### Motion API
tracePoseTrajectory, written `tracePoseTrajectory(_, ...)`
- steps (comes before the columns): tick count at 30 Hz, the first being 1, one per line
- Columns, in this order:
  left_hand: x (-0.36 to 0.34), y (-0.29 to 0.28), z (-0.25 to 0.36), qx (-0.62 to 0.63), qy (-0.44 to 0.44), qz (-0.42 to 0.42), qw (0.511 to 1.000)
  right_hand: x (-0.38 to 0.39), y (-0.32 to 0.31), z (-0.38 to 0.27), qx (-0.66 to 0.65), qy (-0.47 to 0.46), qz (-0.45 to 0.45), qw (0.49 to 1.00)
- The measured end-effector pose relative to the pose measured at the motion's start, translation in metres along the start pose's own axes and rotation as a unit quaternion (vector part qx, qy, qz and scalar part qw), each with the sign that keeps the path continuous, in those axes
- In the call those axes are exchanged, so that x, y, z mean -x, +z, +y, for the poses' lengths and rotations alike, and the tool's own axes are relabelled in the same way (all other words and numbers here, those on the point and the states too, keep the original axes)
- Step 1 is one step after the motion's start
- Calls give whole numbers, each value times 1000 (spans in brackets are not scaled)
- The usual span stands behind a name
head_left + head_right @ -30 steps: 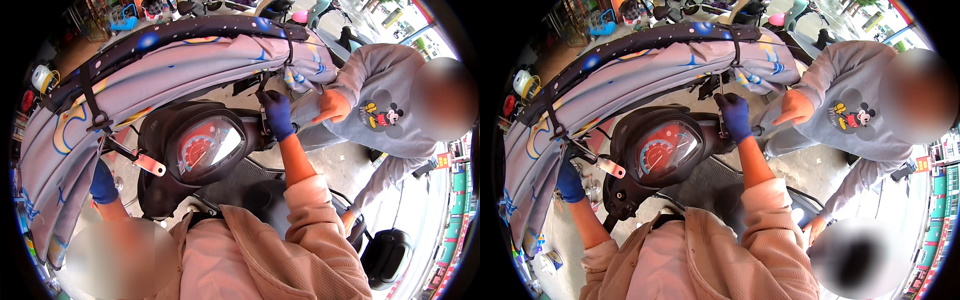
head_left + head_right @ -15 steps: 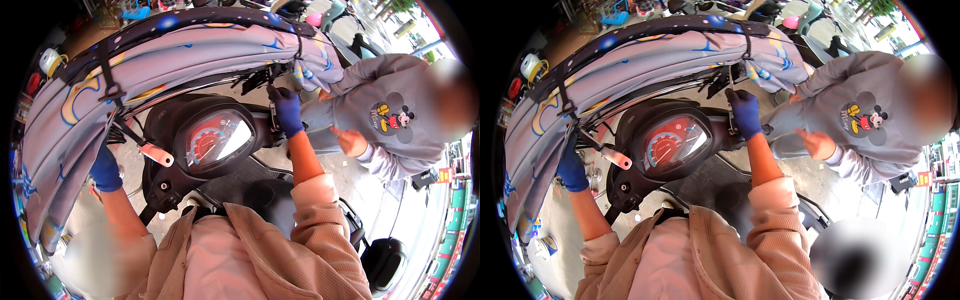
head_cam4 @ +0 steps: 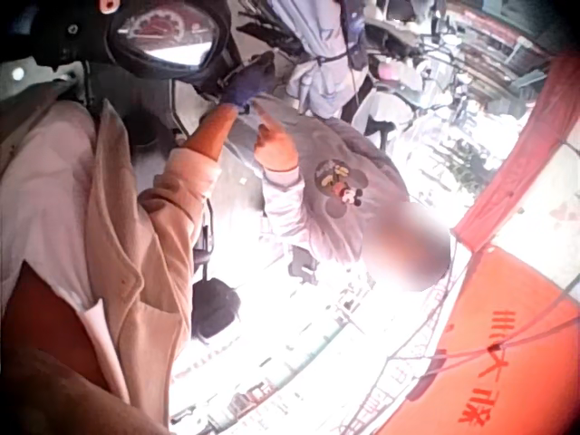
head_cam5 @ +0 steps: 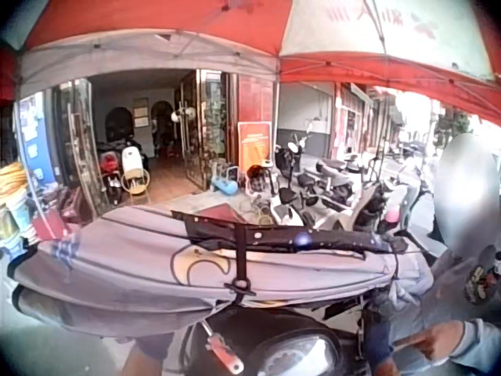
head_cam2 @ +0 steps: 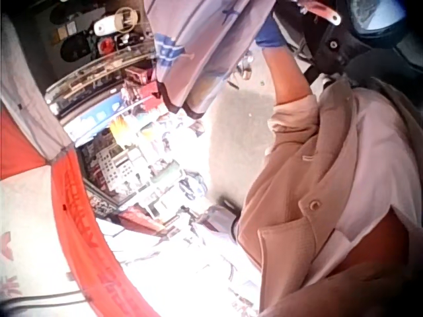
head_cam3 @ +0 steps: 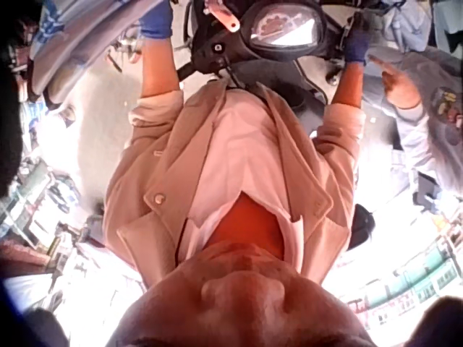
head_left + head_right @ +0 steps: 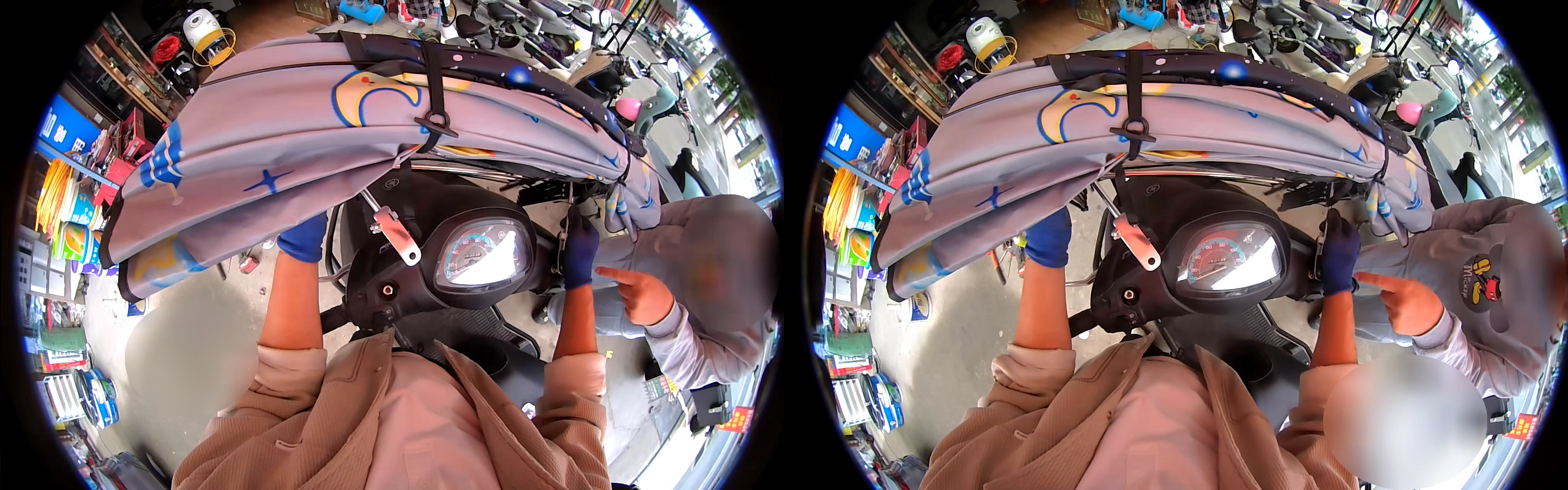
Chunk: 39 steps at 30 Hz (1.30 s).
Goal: The person installs a windshield and a fabric canopy onto a scooter. They attach the windshield frame to the handlebars, then mount the canopy structure and secure it with a wrench. The person also adjusts the side mirrors during the process.
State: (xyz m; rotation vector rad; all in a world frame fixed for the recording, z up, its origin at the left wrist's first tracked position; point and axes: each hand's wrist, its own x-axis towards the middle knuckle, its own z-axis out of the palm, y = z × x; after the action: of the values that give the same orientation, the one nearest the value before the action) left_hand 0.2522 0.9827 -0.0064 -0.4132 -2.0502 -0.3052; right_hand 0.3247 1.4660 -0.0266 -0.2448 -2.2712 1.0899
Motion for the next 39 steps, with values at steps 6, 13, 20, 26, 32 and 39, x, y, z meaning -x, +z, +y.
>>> tracePoseTrajectory(6, 0, -5, -3, 2, -6, -8, 1000, -1, 1, -21, -102, 173, -5, 980)
tracePoseTrajectory(13, -4, -4, -13, -19, 12, -29, 999, -3, -2, 36, -40, 37, -3, 999)
tracePoseTrajectory(20, -3, -3, -29, 12, 18, -45, 999, -10, -11, 5, -266, 230, -88, 932)
tracePoseTrajectory(26, -7, -2, -11, -41, 19, 12, 999, -13, -6, 1, -216, 255, -84, 939)
tracePoseTrajectory(32, -4, -1, -24, -60, 40, 3, 997, -18, -1, 5, -197, 213, -75, 954)
tracePoseTrajectory(39, 6, -1, -16, -10, 5, -12, 1000, -10, -2, 32, -219, 139, -93, 961)
